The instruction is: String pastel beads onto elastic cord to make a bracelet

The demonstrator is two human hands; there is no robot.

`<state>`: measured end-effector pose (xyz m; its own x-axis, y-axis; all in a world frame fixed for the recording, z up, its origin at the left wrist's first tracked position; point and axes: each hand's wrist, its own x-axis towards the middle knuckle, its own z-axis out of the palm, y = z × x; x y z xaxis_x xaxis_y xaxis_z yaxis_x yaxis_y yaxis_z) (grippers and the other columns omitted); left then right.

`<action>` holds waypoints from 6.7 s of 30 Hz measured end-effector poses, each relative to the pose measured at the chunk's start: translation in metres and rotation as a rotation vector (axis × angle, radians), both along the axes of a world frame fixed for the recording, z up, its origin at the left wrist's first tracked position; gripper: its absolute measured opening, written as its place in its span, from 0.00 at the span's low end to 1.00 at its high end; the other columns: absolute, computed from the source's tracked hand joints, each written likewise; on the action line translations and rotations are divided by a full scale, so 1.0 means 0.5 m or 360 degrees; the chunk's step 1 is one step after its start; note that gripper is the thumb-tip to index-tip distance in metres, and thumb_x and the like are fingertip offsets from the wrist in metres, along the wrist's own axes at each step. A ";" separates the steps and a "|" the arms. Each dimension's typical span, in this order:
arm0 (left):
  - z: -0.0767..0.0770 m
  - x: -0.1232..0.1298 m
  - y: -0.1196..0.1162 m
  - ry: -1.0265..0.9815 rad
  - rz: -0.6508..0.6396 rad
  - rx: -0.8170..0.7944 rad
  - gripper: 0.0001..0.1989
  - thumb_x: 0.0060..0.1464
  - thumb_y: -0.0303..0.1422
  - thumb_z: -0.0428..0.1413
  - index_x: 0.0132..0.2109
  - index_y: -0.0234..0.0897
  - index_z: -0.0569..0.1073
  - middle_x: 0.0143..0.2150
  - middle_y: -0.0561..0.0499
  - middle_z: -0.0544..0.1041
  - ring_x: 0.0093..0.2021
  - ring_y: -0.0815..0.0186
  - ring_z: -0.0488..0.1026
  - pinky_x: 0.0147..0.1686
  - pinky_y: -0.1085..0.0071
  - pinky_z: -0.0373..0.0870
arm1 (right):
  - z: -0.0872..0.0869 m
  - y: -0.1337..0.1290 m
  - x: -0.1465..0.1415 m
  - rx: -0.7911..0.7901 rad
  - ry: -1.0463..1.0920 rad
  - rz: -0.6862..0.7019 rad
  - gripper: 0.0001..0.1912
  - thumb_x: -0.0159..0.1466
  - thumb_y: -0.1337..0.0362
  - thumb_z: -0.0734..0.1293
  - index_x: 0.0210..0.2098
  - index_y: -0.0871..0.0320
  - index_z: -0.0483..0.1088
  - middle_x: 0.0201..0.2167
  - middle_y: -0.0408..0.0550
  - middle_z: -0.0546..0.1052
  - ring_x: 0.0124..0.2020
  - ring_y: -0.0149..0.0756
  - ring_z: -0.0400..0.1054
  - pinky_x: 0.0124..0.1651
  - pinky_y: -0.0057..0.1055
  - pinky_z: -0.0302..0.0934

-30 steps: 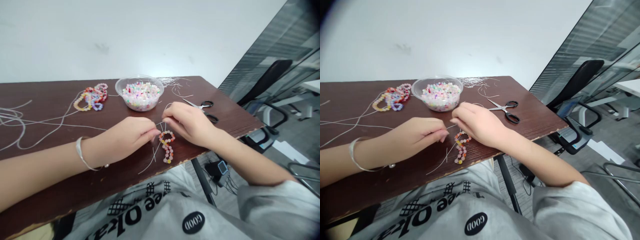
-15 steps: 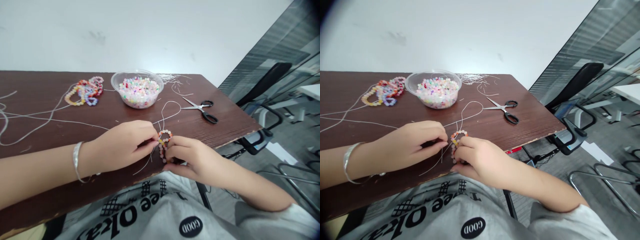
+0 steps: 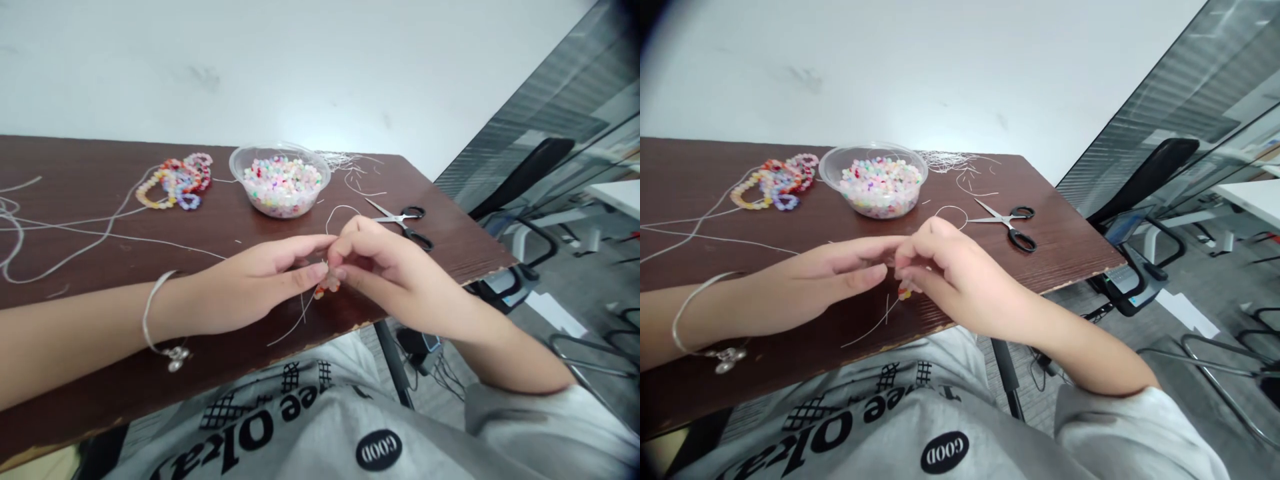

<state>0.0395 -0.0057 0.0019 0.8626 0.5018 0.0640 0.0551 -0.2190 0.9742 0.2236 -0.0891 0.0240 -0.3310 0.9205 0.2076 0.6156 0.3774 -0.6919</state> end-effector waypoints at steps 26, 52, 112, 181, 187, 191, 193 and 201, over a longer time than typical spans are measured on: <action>0.016 -0.031 -0.023 0.0074 0.0267 -0.1310 0.16 0.59 0.39 0.51 0.40 0.31 0.76 0.32 0.47 0.70 0.25 0.72 0.61 0.24 0.73 0.61 | 0.025 0.113 -0.021 -0.0931 0.0649 -0.0051 0.09 0.59 0.66 0.65 0.23 0.58 0.67 0.26 0.44 0.71 0.26 0.27 0.63 0.29 0.26 0.58; -0.019 -0.037 0.014 0.0090 0.0401 -0.1135 0.11 0.55 0.36 0.57 0.42 0.33 0.77 0.38 0.48 0.75 0.33 0.73 0.66 0.33 0.77 0.65 | 0.009 0.089 -0.033 -0.0243 0.0053 -0.0101 0.04 0.62 0.68 0.61 0.31 0.60 0.66 0.28 0.43 0.69 0.30 0.30 0.62 0.35 0.29 0.57; 0.001 -0.043 0.050 0.0390 -0.0105 0.0275 0.16 0.57 0.38 0.50 0.24 0.35 0.71 0.21 0.53 0.69 0.22 0.72 0.62 0.24 0.76 0.58 | -0.016 0.097 -0.036 0.0420 -0.0315 0.0349 0.05 0.65 0.71 0.55 0.33 0.59 0.59 0.35 0.47 0.62 0.34 0.32 0.57 0.38 0.30 0.55; -0.018 -0.022 0.005 -0.0126 0.0454 -0.0476 0.12 0.56 0.27 0.50 0.25 0.32 0.70 0.18 0.53 0.66 0.19 0.75 0.57 0.19 0.80 0.55 | -0.068 0.066 -0.060 0.0664 0.0081 -0.0221 0.05 0.59 0.71 0.63 0.29 0.62 0.70 0.22 0.40 0.70 0.21 0.22 0.58 0.26 0.20 0.54; -0.003 -0.018 0.008 -0.0238 0.0326 -0.1003 0.12 0.55 0.23 0.50 0.24 0.30 0.70 0.18 0.55 0.60 0.17 0.78 0.51 0.17 0.82 0.51 | -0.071 0.077 -0.049 0.0764 0.0089 -0.0226 0.10 0.63 0.67 0.62 0.44 0.61 0.64 0.32 0.46 0.70 0.30 0.28 0.63 0.34 0.26 0.60; -0.009 -0.020 0.013 -0.0336 0.0248 -0.1239 0.11 0.57 0.25 0.51 0.27 0.30 0.70 0.19 0.57 0.57 0.17 0.79 0.48 0.16 0.84 0.49 | -0.060 0.075 -0.046 0.1093 -0.0001 -0.0226 0.04 0.62 0.66 0.64 0.36 0.60 0.68 0.34 0.49 0.69 0.37 0.33 0.64 0.39 0.32 0.61; -0.013 -0.021 0.015 -0.0366 0.0253 -0.1289 0.11 0.57 0.26 0.52 0.27 0.30 0.69 0.20 0.57 0.56 0.17 0.79 0.48 0.15 0.85 0.48 | -0.054 0.070 -0.049 0.1033 0.0014 -0.0198 0.06 0.62 0.66 0.63 0.31 0.61 0.70 0.29 0.47 0.69 0.32 0.31 0.63 0.35 0.29 0.60; -0.010 -0.021 0.020 -0.0460 0.0414 -0.1272 0.15 0.58 0.25 0.50 0.22 0.29 0.65 0.20 0.57 0.56 0.17 0.80 0.49 0.15 0.85 0.47 | -0.047 0.079 -0.050 -0.0417 0.0651 -0.0077 0.13 0.61 0.59 0.65 0.39 0.60 0.75 0.26 0.43 0.72 0.21 0.23 0.56 0.24 0.23 0.53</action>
<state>0.0292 0.0041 -0.0030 0.7193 0.6677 -0.1915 -0.2636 0.5174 0.8142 0.1985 -0.0494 0.0008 -0.2264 0.9715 0.0708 0.2860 0.1357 -0.9486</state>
